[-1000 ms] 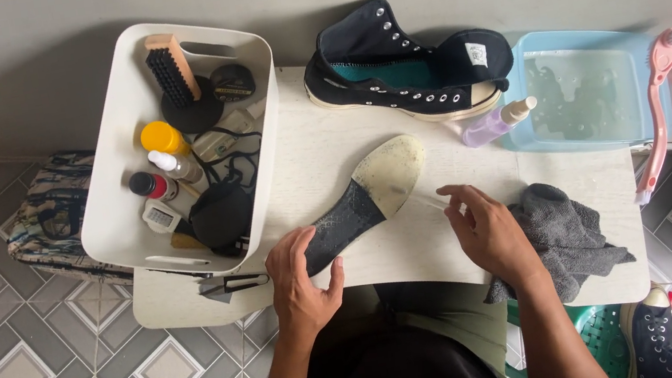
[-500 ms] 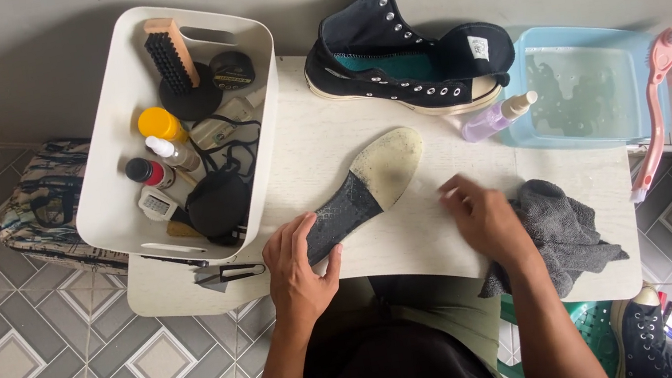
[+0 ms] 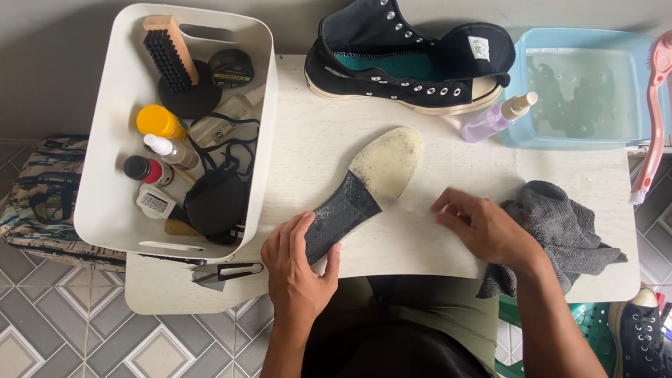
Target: Scrubbing and cleaning a shoe insole using a cloth and cleaning solution at a repair bench.
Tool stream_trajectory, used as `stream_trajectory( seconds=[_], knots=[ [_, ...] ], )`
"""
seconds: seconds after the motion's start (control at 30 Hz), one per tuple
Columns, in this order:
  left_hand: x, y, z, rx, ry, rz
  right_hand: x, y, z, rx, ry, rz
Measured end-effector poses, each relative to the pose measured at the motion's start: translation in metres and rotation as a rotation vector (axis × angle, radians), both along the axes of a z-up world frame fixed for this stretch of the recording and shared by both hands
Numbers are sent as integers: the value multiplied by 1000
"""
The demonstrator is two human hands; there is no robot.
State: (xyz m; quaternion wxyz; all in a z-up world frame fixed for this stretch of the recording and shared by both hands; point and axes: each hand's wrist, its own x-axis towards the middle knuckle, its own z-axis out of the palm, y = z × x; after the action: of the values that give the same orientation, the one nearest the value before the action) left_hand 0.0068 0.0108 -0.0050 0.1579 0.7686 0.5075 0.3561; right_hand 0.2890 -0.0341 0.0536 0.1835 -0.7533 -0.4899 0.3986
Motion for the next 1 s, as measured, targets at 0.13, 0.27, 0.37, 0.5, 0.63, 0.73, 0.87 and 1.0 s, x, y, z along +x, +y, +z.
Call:
stream_trajectory(
  seconds=[0.13,0.27,0.37,0.5,0.63,0.73,0.87,1.0],
  knots=[
    [0,-2,0,6,12,6,2,-2,-8,157,-217,-170],
    [2,0,2,15,37,26,-6,-4,-9,92,-134,-68],
    [1,-1,0,14,48,27,-4,-1,-7,132,-197,-112],
    [2,-4,1,12,51,35,-10,-3,-11,115,-117,-73],
    [2,-2,1,17,52,30,8,-3,-17,90,-134,-55],
    [2,-3,1,15,50,33,2,-3,-3,152,-235,-110],
    [2,-3,2,5,46,31,2,-9,-14,67,-165,17],
    [2,-3,1,4,57,37,3,-10,-14,79,-213,-45]
  ],
)
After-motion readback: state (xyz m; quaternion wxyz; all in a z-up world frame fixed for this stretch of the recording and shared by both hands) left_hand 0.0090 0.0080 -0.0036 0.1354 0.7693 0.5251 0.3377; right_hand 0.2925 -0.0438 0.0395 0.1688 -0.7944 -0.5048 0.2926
